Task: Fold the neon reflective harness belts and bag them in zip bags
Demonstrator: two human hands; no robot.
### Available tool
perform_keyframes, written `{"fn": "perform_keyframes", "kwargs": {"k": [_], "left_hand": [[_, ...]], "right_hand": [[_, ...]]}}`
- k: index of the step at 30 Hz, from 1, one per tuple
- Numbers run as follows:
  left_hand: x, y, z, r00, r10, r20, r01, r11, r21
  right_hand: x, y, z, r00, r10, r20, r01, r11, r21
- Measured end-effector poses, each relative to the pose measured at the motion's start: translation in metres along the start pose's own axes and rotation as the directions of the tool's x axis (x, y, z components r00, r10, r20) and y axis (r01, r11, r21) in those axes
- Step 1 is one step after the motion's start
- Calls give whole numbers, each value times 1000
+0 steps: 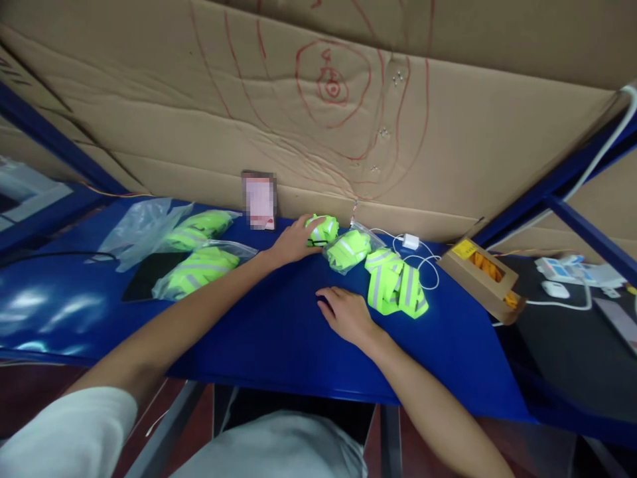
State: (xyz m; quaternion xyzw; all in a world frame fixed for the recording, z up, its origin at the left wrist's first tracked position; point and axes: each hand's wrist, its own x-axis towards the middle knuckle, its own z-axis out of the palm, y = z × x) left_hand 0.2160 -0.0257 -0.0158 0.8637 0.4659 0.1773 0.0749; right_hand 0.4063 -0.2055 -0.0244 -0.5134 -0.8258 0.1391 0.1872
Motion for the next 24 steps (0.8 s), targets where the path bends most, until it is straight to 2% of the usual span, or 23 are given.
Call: {"fn": "perform_keyframes", "kwargs": {"k": [4, 7, 10, 12, 14, 15, 18, 20, 22, 24], "left_hand": [[1, -5, -7, 996, 67, -52, -70, 995, -65], [-6, -4, -17, 980, 70, -188, -107, 975, -197], [-27, 1, -32, 944, -61, -324, -65, 928, -366], [-46, 6, -41, 919, -202, -339, 11, 872, -489], [-67, 9, -47, 905, -315, -287, 60, 760, -647], [-76, 11, -47, 905, -355, -233, 75, 673, -736], [-98, 13, -43, 914, -406, 22, 166, 324, -931], [-105, 14, -37, 908, -371, 198, 258, 120, -959], [-108, 17, -32, 897, -309, 318, 334, -1, -943], [-108, 20, -30, 886, -259, 384, 386, -45, -921]], "right_hand": [[0, 1, 0, 1000, 2, 8, -2, 1000, 8], [0, 2, 0, 1000, -3, 8, 3, 1000, 16], [0, 3, 1, 1000, -7, -1, 7, 1000, 20], [-1, 2, 0, 1000, -13, -11, 13, 999, 33], [-1, 1, 0, 999, -9, -34, 12, 996, 86], [-2, 0, 0, 999, 1, -55, 6, 991, 133], [-2, -2, 0, 983, 72, -168, -20, 955, 296], [-3, -2, 3, 959, 103, -265, -4, 937, 350], [-4, -1, 5, 935, 102, -339, 22, 938, 345], [-4, 2, 6, 921, 93, -379, 35, 948, 318]]}}
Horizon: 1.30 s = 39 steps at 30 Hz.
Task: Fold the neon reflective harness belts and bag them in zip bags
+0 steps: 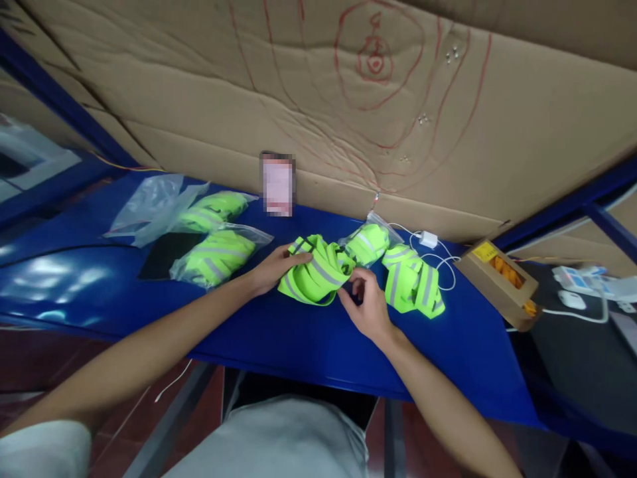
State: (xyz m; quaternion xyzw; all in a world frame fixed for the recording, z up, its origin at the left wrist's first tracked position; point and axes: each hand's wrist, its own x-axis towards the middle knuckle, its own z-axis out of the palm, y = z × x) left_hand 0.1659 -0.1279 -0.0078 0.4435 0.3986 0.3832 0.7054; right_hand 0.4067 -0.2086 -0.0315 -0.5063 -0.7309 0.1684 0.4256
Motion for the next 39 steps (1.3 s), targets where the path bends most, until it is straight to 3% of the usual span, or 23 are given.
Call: {"fn": "perform_keyframes", "kwargs": {"k": [5, 7, 12, 14, 17, 19, 21, 24, 27, 29, 32, 35, 39], "left_hand": [[-3, 0, 2, 997, -49, 61, 46, 998, 43], [-4, -1, 1, 994, -49, 98, 43, 997, 61], [-4, -4, -2, 978, -43, 203, -13, 964, 266], [-5, -4, -2, 969, -23, 247, -59, 946, 318], [-7, -1, -3, 955, -98, 281, 17, 960, 279], [-9, 2, -4, 933, -196, 302, 111, 954, 278], [-10, 5, -4, 932, -214, 293, 115, 940, 322], [-8, 7, -5, 981, -36, 189, -36, 931, 363], [-7, 9, -5, 979, 186, 82, -203, 899, 388], [-8, 13, -8, 942, 326, 81, -328, 843, 426], [-13, 22, -12, 842, 491, 224, -535, 702, 471], [-23, 31, -12, 770, 454, 450, -637, 599, 485], [-37, 31, -2, 739, 286, 610, -663, 470, 583]], "right_hand": [[2, 0, -6, 984, -168, -63, 156, 974, -162], [3, -4, -10, 965, -262, -29, 249, 941, -229], [2, -11, -12, 886, -335, 320, 416, 879, -232], [1, -11, -11, 854, -340, 394, 427, 890, -159], [-1, -9, -9, 913, -259, 316, 280, 960, -20], [-2, -8, -8, 974, -113, 194, 98, 991, 88], [-1, -7, -9, 992, 68, 102, -86, 978, 189], [2, -3, -9, 963, 268, 42, -268, 917, 294], [4, 2, -6, 934, 355, 47, -343, 852, 396], [4, 3, -4, 914, 396, 91, -391, 796, 463], [3, -1, -3, 865, 452, 216, -492, 684, 538], [6, -8, -5, 802, 476, 362, -593, 559, 579], [10, -18, -12, 709, 423, 564, -705, 423, 569]]}}
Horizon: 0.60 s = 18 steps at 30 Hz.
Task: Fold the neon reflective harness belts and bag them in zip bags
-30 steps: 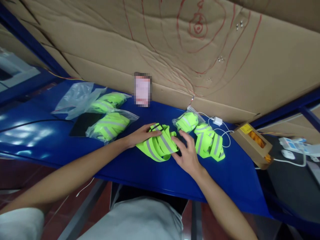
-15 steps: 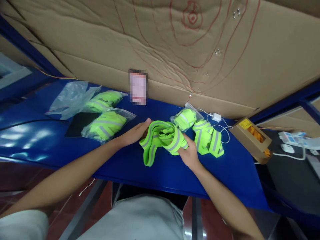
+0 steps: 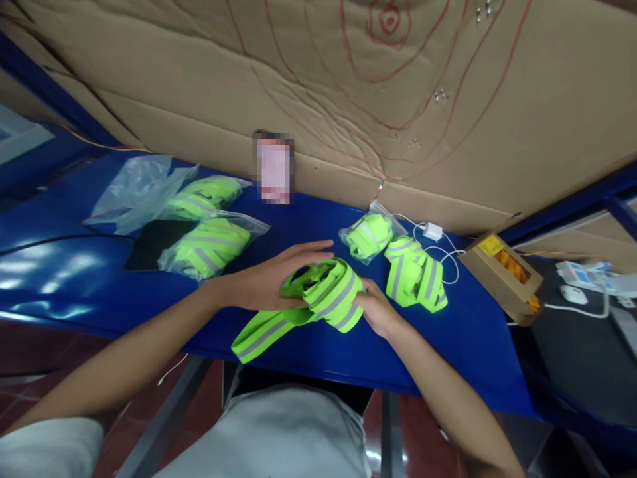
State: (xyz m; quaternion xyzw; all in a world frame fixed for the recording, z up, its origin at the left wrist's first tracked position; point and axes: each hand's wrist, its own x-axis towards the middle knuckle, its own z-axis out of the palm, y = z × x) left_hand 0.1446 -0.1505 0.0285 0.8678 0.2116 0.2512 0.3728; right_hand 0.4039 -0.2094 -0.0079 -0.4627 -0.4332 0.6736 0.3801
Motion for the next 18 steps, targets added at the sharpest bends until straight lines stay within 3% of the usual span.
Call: {"fn": "perform_keyframes", "kwargs": {"k": [4, 9, 15, 18], "left_hand": [[0, 5, 15, 994, 50, 96, -62, 991, 123], [3, 0, 19, 988, 20, 151, -29, 998, 58], [6, -19, 21, 994, -110, -13, 109, 993, -49], [7, -30, 25, 971, -227, -79, 206, 956, -209]], "right_hand": [[-5, -2, 3, 982, 133, 137, -132, 991, -18], [-6, 3, 7, 974, 218, 60, -221, 974, 43], [1, -8, 3, 928, 320, 190, -356, 910, 212], [4, -13, 0, 958, 225, 180, -266, 932, 248]]}}
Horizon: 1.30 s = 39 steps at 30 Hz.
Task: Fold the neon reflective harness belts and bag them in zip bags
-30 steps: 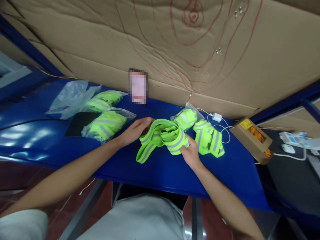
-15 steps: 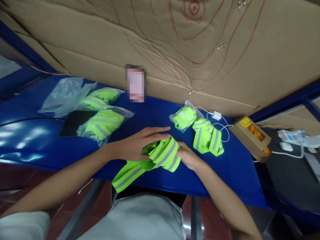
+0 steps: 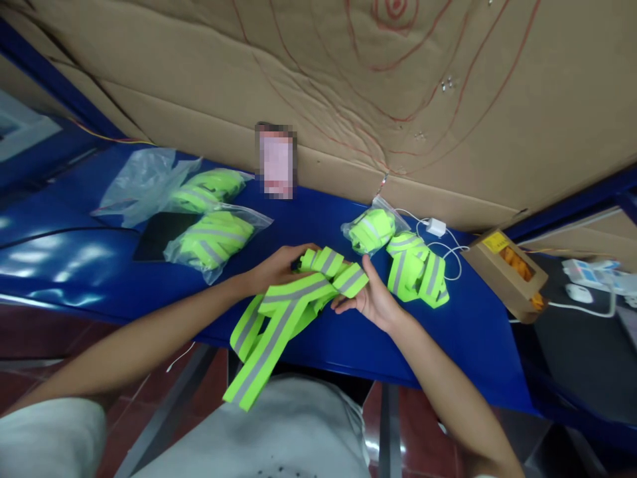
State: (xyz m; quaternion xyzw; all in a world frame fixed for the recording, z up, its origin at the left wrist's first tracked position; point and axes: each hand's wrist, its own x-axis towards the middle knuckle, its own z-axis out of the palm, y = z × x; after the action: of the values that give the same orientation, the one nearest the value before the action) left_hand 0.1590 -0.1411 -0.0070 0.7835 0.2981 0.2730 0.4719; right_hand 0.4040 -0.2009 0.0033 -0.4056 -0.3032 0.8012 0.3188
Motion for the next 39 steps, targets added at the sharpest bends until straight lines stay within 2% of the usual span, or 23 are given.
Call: {"fn": "perform_keyframes", "kwargs": {"k": [2, 5, 8, 12, 15, 17, 20, 23, 26, 29, 32, 34, 36, 39], "left_hand": [[3, -5, 1, 997, -64, -36, 58, 985, -164], [7, -5, -2, 985, -168, -34, 141, 907, -396], [8, 0, -7, 969, -245, 38, 231, 837, -497], [6, 5, -13, 950, -255, 180, 311, 821, -478], [5, 6, -14, 952, -257, 167, 306, 816, -489], [4, 5, -13, 953, -263, 151, 304, 813, -497], [5, 2, -10, 953, -281, 111, 299, 822, -485], [5, 0, -5, 955, -292, 54, 285, 847, -449], [4, 1, -3, 953, -300, 47, 291, 860, -420], [1, 4, -4, 954, -272, 128, 300, 839, -453], [-2, 7, -6, 958, -158, 241, 267, 800, -537], [-3, 9, -6, 956, -90, 280, 236, 803, -547], [-4, 12, -6, 963, -82, 257, 195, 869, -455], [-4, 20, -6, 980, -144, 138, 167, 971, -169]], "right_hand": [[1, -1, -2, 992, -114, -59, 112, 993, -46], [2, 2, -6, 942, -291, -166, 256, 945, -204], [1, 7, -8, 869, -463, -173, 332, 806, -490], [-4, 13, -8, 753, -657, -43, 341, 445, -828], [-6, 14, -8, 665, -735, 130, 360, 164, -918], [-6, 14, -8, 660, -712, 241, 383, 43, -923], [-4, 15, -7, 679, -668, 304, 393, -19, -919], [-2, 19, -4, 664, -700, 263, 405, 41, -913], [-1, 21, -3, 676, -726, 123, 455, 279, -846], [0, 19, -3, 734, -679, -20, 488, 548, -680], [-1, 14, -2, 792, -595, -141, 450, 724, -523], [-2, 11, 0, 823, -529, -206, 417, 810, -412], [-3, 10, 2, 851, -463, -247, 380, 868, -320], [-4, 13, 3, 877, -405, -258, 345, 905, -248]]}}
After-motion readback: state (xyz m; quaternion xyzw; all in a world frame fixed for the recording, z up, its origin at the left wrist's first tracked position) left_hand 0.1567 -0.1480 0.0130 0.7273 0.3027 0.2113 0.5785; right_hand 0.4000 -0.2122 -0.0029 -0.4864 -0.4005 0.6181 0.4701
